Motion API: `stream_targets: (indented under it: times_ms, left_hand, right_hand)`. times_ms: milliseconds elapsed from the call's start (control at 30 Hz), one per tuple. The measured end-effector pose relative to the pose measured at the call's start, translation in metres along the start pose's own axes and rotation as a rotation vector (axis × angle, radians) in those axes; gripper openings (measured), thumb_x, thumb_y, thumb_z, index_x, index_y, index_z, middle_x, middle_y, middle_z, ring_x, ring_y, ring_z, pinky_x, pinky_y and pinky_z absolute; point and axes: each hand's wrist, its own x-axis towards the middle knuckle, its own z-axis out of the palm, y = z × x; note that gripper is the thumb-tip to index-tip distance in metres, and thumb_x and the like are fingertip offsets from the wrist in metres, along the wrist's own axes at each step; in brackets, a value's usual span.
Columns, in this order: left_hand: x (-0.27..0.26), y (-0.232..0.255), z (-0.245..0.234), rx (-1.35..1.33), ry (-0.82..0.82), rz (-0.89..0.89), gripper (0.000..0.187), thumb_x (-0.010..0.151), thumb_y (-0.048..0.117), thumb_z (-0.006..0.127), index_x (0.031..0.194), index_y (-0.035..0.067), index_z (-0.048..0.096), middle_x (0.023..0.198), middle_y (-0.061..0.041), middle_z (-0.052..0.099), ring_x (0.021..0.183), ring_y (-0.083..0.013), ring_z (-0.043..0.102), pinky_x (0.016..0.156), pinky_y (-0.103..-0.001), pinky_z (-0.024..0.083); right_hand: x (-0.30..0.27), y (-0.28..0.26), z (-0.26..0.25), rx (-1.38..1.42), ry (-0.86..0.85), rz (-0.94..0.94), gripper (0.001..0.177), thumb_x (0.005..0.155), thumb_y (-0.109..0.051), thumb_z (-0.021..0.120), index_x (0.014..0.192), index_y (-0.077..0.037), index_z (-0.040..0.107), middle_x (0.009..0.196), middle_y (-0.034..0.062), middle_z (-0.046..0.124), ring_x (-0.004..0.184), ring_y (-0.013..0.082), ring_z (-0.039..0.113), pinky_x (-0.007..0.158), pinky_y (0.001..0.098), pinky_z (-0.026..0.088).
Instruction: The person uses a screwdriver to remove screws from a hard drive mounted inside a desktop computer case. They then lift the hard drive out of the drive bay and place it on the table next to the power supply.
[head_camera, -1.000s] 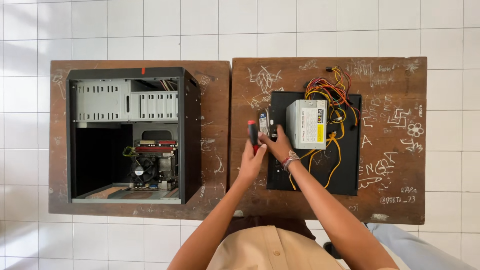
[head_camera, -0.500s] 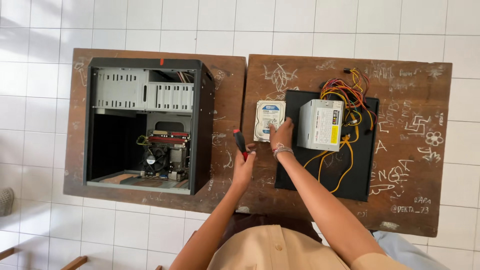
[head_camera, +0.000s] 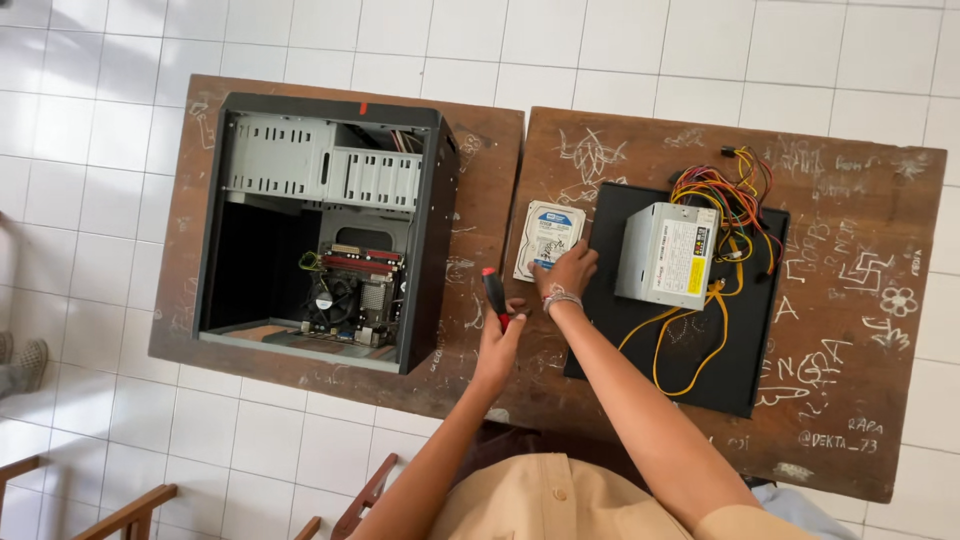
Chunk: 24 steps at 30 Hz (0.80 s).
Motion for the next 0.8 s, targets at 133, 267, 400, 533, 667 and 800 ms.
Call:
stream_targets:
  times_ms: [133,267,400,533,667,800]
  left_hand:
    - [-0.004,-0.018,-0.008,-0.153,0.036,-0.003,0.013,0.107,0.014,0.052,0.112,0.009,0.04,0.136,-0.02,0.052,0.124,-0.0269,0.052,0.104,-0.041,0.048]
    - [-0.018,-0.003,-0.008,-0.065,0.052,0.015,0.009,0.107,0.015,0.053,0.108,0.011,0.046,0.101,-0.006,0.052,0.089,-0.0139,0.05,0.082,-0.033,0.047]
    - [-0.027,-0.016,-0.004,-0.124,0.027,0.032,0.008,0.106,0.014,0.055,0.106,0.009,0.049,0.065,-0.004,0.048,0.047,-0.0117,0.048,0.049,-0.025,0.042]
    - [-0.047,0.013,-0.009,-0.213,-0.058,-0.039,0.012,0.109,0.021,0.05,0.104,0.01,0.05,0.069,0.0,0.039,0.054,-0.0095,0.043,0.048,-0.024,0.04]
    - [-0.048,0.036,-0.027,-0.196,-0.196,-0.016,0.022,0.113,0.023,0.037,0.109,0.007,0.051,0.077,-0.001,0.039,0.063,-0.0097,0.039,0.052,-0.023,0.036]
    - [-0.038,0.05,-0.067,-0.164,-0.288,0.067,0.025,0.11,0.015,0.046,0.127,0.001,0.057,0.079,-0.007,0.046,0.06,-0.012,0.045,0.053,-0.029,0.046]
  right_hand:
    - [-0.005,0.008,-0.006,0.027,0.01,-0.051,0.1,0.066,-0.019,0.096,0.141,0.003,0.033,0.129,0.0251,0.043,0.119,0.0499,0.052,0.104,0.0563,0.05]
    - [-0.026,0.006,-0.039,0.153,-0.065,-0.184,0.092,0.075,-0.007,0.088,0.146,0.007,0.031,0.135,0.0298,0.041,0.122,0.0568,0.05,0.106,0.0611,0.047]
    - [-0.065,0.004,-0.085,0.165,-0.201,-0.392,0.05,0.087,-0.011,0.079,0.13,0.002,0.059,0.136,0.0249,0.049,0.124,0.0533,0.054,0.105,0.0578,0.048]
    - [-0.101,0.002,-0.107,0.308,-0.397,-0.383,0.028,0.096,-0.041,0.07,0.116,-0.023,0.077,0.104,0.0062,0.077,0.105,0.029,0.072,0.09,0.0398,0.057]
    - [-0.139,-0.036,-0.126,0.571,-0.527,-0.325,0.034,0.102,-0.041,0.059,0.121,-0.017,0.074,0.11,0.0092,0.077,0.109,0.0212,0.07,0.097,0.0393,0.054]
    - [-0.159,-0.078,-0.114,0.749,-0.485,-0.216,0.036,0.092,-0.039,0.076,0.116,-0.013,0.074,0.094,0.0096,0.074,0.089,0.0169,0.067,0.085,0.0347,0.059]
